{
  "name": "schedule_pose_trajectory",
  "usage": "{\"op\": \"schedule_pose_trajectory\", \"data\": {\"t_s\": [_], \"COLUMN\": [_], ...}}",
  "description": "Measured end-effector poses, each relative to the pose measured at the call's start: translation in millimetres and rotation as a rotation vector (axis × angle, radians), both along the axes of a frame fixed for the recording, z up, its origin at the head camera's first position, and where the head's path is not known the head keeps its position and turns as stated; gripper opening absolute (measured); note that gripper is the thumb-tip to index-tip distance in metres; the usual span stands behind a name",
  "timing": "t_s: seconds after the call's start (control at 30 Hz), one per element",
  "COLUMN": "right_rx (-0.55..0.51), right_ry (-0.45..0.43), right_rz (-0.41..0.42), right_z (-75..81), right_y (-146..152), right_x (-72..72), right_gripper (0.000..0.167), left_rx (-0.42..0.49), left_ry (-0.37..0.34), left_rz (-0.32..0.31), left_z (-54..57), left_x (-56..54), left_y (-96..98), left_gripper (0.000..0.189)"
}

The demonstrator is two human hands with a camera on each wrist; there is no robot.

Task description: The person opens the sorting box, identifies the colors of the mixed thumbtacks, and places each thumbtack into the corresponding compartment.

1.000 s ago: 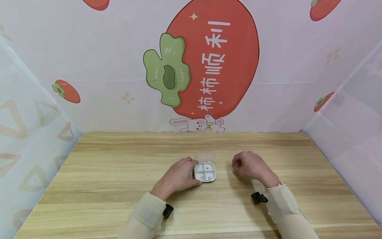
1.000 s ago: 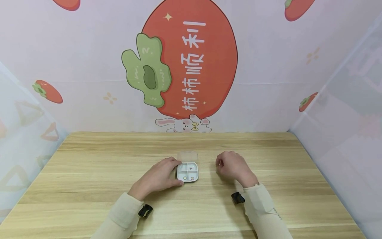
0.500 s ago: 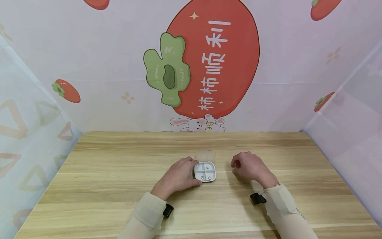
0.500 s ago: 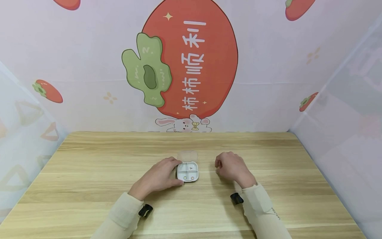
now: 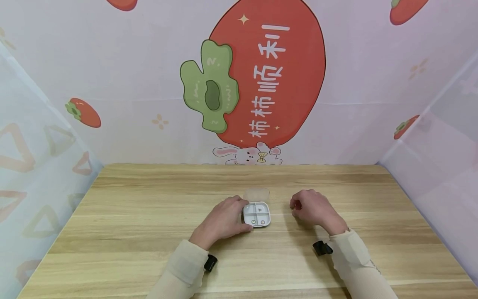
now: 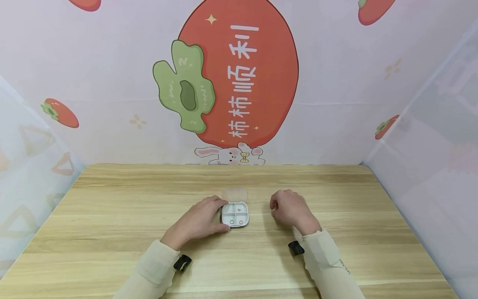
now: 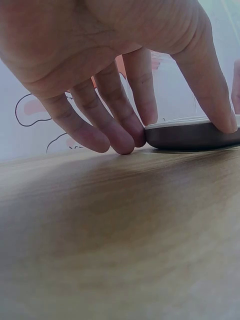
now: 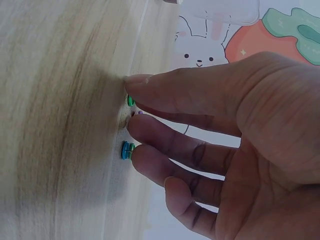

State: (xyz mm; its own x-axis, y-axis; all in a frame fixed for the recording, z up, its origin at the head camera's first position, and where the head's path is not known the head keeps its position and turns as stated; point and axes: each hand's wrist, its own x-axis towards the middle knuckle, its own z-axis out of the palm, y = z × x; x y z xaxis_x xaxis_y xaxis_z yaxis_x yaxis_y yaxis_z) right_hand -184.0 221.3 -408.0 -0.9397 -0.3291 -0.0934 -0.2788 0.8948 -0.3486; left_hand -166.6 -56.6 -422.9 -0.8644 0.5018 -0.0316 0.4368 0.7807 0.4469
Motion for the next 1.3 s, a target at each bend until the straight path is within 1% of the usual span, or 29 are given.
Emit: {"op": "schedule_pose_trajectory", "data": {"t_s": [0.57,0.77,1.3], "right_rx": [0.008,0.026,0.039], "right_ry": [0.018,0.033,0.049], "right_rz": [-0.018,-0.030,-0.025], "right_z": [-1.9,-1.5,-1.2], "right_y": [-1.8,-2.8,-3.5], "right_x": [-0.8,-1.0,-0.2], "right_gripper": [0.018,0.021,0.024], "left_rx": [0.002,-0.005,0.003], "left_ry": [-0.008,-0.008,-0.020], "left_rz": [0.007,0.009,0.022], "left_z": [-0.3,-1.0,-1.9], "left_x": [-1.2,-1.6,-1.1], "left_y": [0.5,0.7,1.4], "left_gripper": [0.066,0.067,0.066]}}
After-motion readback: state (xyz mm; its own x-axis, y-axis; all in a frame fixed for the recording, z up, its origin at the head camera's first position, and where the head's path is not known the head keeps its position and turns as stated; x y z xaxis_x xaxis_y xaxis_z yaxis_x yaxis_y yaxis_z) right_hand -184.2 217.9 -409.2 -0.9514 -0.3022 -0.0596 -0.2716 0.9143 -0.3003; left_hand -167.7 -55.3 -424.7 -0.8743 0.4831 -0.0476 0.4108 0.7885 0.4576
